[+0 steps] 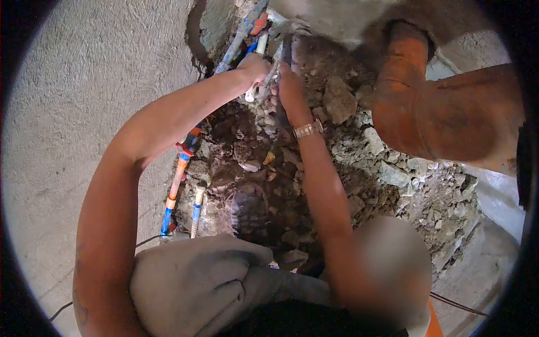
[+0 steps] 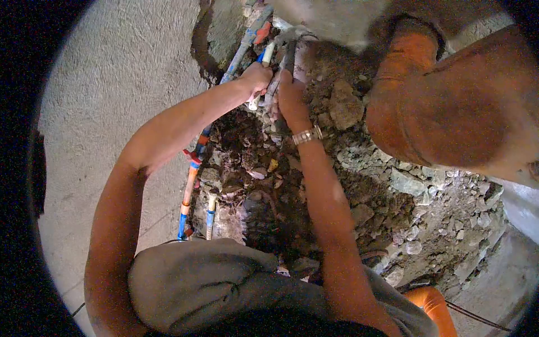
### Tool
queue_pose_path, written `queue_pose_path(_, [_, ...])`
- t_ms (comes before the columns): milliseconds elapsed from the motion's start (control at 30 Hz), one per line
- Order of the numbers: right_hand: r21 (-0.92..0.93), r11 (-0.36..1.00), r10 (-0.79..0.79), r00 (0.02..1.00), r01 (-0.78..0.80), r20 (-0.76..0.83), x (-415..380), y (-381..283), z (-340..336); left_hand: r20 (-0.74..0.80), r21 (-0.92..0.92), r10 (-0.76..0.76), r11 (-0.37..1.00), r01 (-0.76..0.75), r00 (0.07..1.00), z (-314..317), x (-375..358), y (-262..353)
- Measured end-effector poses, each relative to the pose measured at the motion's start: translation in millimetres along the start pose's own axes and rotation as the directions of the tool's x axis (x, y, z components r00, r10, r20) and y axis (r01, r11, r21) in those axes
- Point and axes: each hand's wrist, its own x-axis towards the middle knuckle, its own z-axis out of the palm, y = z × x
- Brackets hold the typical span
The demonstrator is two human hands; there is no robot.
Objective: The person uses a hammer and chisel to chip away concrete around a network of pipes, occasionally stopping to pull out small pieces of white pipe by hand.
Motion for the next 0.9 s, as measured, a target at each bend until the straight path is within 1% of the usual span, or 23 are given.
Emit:
queue_pose_path(67, [0.013,0.996,-0.083,0.988,0.085,-0.130,-22,-15,2,-0.005,0.049,-0.033,0.998,0.033,0.999,0,7,-4])
queue_pose_path(100, [0.014,0.997,-0.074,0.989,0.077,-0.126,-19,-8,7,-0.002,0.073,-0.034,0.997,0.034,0.999,1,11,-8])
queue_pose_path(133, [-0.063,0.988,-0.148,0.964,0.138,-0.221,-9,7,12,0.000,0.095,-0.031,0.995,0.031,1.000,3,19,-13])
queue_pose_path(200, [-0.145,0.969,-0.235,0.921,0.198,-0.310,21,34,6,0.063,0.240,0.067,0.968,-0.081,0.996,3,35,-25])
queue_pose_path(233, [-0.262,0.909,-0.370,0.916,0.323,-0.153,45,54,-8,0.022,0.149,-0.001,0.989,-0.002,1.000,0,17,-11])
queue_pose_path(267, [-0.314,0.868,-0.426,0.902,0.386,-0.069,44,51,-13,-0.009,0.056,-0.074,0.996,0.074,0.997,0,6,-2])
queue_pose_path(300, [-0.354,0.819,-0.478,0.878,0.452,0.016,43,47,-17,-0.008,0.056,-0.069,0.996,0.069,0.998,1,7,0])
queue_pose_path(367, [-0.080,0.986,-0.158,0.978,0.148,-0.133,2,6,-10,-0.036,-0.038,-0.103,0.994,0.102,0.994,2,7,-2])
queue_pose_path(400, [-0.078,0.987,-0.151,0.980,0.142,-0.130,1,8,-4,-0.036,-0.037,-0.110,0.993,0.109,0.993,4,24,-18])
queue_pose_path(433, [-0.103,0.985,-0.161,0.963,0.141,-0.218,1,12,3,0.001,0.080,0.002,0.997,-0.002,1.000,9,55,-46])
queue_pose_path(467, [-0.128,0.981,-0.177,0.936,0.143,-0.304,2,14,6,0.025,0.137,0.059,0.989,-0.062,0.998,9,54,-46])
queue_pose_path(500, [-0.128,0.981,-0.177,0.936,0.144,-0.303,11,23,0,0.050,0.190,0.115,0.974,-0.123,0.992,9,53,-45])
queue_pose_path(533, [-0.242,0.908,-0.379,0.917,0.341,-0.129,28,38,-11,0.004,-0.006,0.018,1.000,-0.018,1.000,7,18,-16])
queue_pose_path(567, [-0.288,0.851,-0.466,0.884,0.438,-0.031,28,37,-14,-0.022,-0.206,-0.083,0.975,0.077,0.996,5,-1,2])
queue_pose_path(600, [-0.315,0.783,-0.545,0.836,0.536,0.069,27,34,-16,-0.022,-0.208,-0.082,0.975,0.076,0.996,6,5,-3])
queue_pose_path(633, [-0.182,0.921,-0.361,0.930,0.343,-0.070,7,15,-11,0.012,-0.090,0.020,0.996,-0.019,1.000,9,22,-17])
queue_pose_path(667, [-0.017,0.991,-0.137,0.977,0.136,-0.166,-2,5,-4,0.044,0.002,0.104,0.995,-0.104,0.994,9,36,-31])
queue_pose_path(700, [-0.017,0.991,-0.132,0.978,0.131,-0.162,4,14,1,0.076,0.090,0.188,0.977,-0.195,0.979,8,49,-45])
queue_pose_path(733, [-0.109,0.985,-0.144,0.981,0.131,-0.126,11,21,5,0.107,0.170,0.270,0.943,-0.285,0.957,3,43,-43])
queue_pose_path(767, [-0.157,0.978,-0.155,0.982,0.136,-0.111,17,25,1,0.088,0.096,0.154,0.982,-0.162,0.984,4,40,-34])
queue_pose_path(800, [-0.203,0.969,-0.165,0.982,0.143,-0.095,18,23,-1,0.085,0.058,0.097,0.993,-0.102,0.992,5,35,-27])
queue_pose_path(867, [0.016,0.993,0.116,0.993,-0.116,0.010,-5,-14,-6,0.069,-0.036,0.023,0.999,-0.020,0.997,7,37,-24])
queue_pose_path(900, [0.015,0.993,0.117,0.993,-0.118,0.013,-13,-18,-3,0.062,-0.065,0.008,0.998,-0.004,0.998,6,34,-23])
